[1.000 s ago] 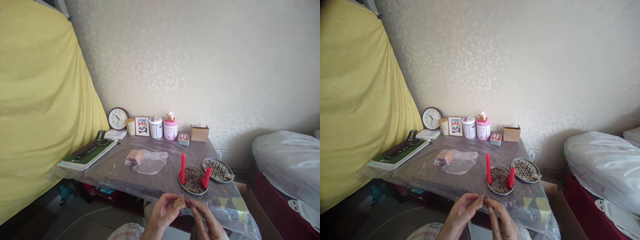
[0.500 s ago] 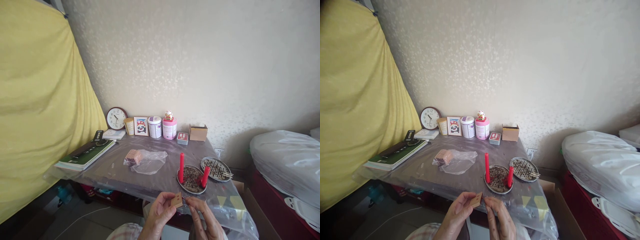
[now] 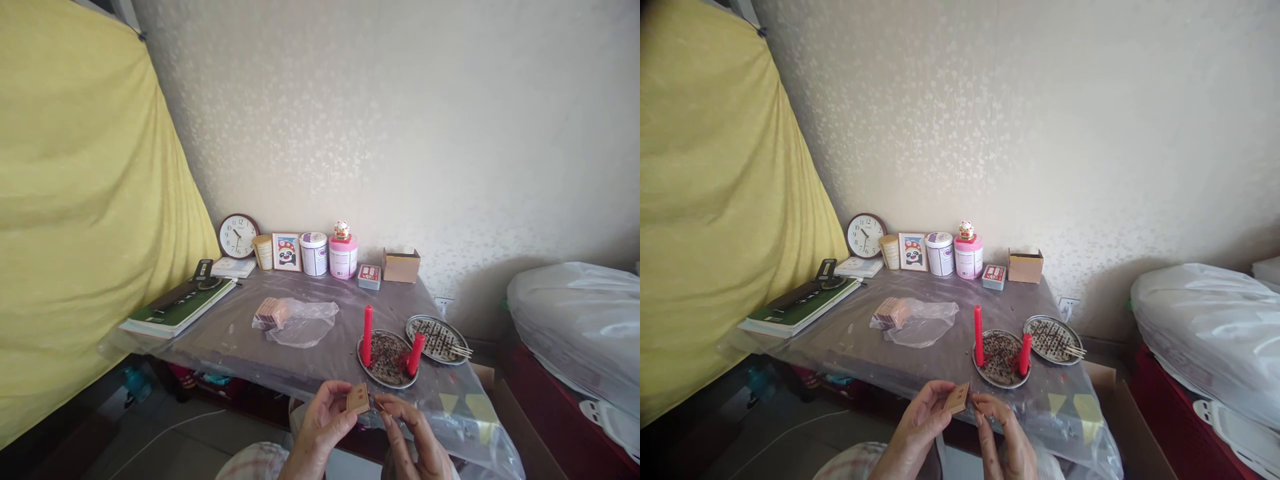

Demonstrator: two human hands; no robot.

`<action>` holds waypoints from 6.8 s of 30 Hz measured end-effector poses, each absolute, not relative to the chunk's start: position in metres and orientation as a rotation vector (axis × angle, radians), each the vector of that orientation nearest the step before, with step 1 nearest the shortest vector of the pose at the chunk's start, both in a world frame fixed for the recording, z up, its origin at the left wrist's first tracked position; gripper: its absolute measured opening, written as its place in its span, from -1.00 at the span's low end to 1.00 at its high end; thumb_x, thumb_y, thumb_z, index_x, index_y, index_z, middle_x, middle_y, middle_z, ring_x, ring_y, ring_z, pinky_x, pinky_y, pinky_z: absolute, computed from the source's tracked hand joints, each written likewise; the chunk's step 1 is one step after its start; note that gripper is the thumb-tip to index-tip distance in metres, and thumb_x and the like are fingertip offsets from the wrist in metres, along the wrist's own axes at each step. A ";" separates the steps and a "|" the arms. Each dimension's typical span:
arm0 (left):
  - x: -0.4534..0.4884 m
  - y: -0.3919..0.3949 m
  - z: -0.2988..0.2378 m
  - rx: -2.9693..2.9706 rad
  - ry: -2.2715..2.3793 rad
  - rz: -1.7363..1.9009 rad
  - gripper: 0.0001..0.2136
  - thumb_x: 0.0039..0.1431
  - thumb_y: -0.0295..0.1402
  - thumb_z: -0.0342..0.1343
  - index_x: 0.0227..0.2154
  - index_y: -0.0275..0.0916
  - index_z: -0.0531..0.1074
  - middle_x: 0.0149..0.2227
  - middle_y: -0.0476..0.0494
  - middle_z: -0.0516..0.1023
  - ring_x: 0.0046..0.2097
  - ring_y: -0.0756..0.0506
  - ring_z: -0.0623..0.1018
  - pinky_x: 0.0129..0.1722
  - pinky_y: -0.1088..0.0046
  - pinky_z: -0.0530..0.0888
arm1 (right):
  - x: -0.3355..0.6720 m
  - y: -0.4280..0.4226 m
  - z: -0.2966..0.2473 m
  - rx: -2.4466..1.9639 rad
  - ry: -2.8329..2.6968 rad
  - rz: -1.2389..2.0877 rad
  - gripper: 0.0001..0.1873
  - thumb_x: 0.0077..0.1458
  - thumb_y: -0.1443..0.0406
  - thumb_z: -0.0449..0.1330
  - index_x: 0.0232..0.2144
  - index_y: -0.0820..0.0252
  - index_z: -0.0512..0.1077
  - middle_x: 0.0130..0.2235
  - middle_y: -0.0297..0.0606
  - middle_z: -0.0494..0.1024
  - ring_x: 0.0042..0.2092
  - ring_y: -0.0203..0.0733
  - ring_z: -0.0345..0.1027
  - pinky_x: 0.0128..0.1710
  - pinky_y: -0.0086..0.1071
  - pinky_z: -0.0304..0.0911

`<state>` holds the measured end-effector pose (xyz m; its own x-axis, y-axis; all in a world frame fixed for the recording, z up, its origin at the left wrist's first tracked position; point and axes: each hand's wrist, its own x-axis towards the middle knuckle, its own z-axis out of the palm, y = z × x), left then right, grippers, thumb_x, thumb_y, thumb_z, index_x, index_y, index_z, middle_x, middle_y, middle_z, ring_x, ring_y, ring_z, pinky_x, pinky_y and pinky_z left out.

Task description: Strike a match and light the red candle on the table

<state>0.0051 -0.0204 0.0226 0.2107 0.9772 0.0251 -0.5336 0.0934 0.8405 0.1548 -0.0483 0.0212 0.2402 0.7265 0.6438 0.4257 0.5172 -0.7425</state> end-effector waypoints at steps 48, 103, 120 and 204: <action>0.002 -0.020 0.022 0.931 0.690 1.223 -0.71 -0.07 -0.19 0.33 -0.31 -0.21 0.47 -0.23 -0.16 0.62 -0.12 -0.16 0.52 -0.12 0.33 0.32 | 0.182 -0.048 0.021 -0.996 -1.803 0.196 -0.69 0.15 0.35 0.16 -0.03 0.11 0.38 -0.09 -0.13 0.61 -0.05 -0.14 0.53 -0.04 -0.42 0.43; -0.004 -0.022 0.037 0.761 0.684 1.270 -0.75 -0.01 -0.22 0.29 -0.32 -0.27 0.53 -0.24 -0.21 0.62 -0.13 -0.18 0.52 -0.03 0.25 0.34 | 0.153 -0.057 0.059 -0.924 -1.605 0.011 -0.71 0.14 0.47 0.12 -0.13 0.04 0.40 -0.17 -0.19 0.60 -0.16 -0.13 0.53 -0.18 -0.30 0.46; -0.009 -0.022 0.043 0.717 0.699 1.301 -0.74 -0.01 -0.19 0.29 -0.33 -0.27 0.51 -0.22 -0.23 0.62 -0.11 -0.19 0.53 0.01 0.20 0.31 | 0.167 -0.015 0.029 -1.186 -1.409 -0.010 -0.87 0.21 0.25 0.13 -0.33 0.15 0.45 -0.31 -0.24 0.59 -0.25 -0.17 0.52 -0.22 -0.33 0.44; -0.018 -0.019 0.046 0.592 0.760 1.315 -0.70 -0.13 -0.13 0.35 -0.39 -0.22 0.53 -0.19 -0.25 0.63 -0.09 -0.22 0.51 0.01 0.21 0.31 | 0.177 0.002 0.079 -0.926 -0.776 0.824 -0.74 -0.18 0.16 0.43 -0.45 0.16 0.51 -0.43 -0.34 0.54 -0.40 -0.28 0.39 -0.34 -0.39 0.34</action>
<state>-0.0182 -0.0186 0.0456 0.0804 0.9847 -0.1544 -0.6260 0.1704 0.7609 0.1768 0.0017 0.0791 0.4656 0.8598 0.2096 -0.2604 0.3594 -0.8961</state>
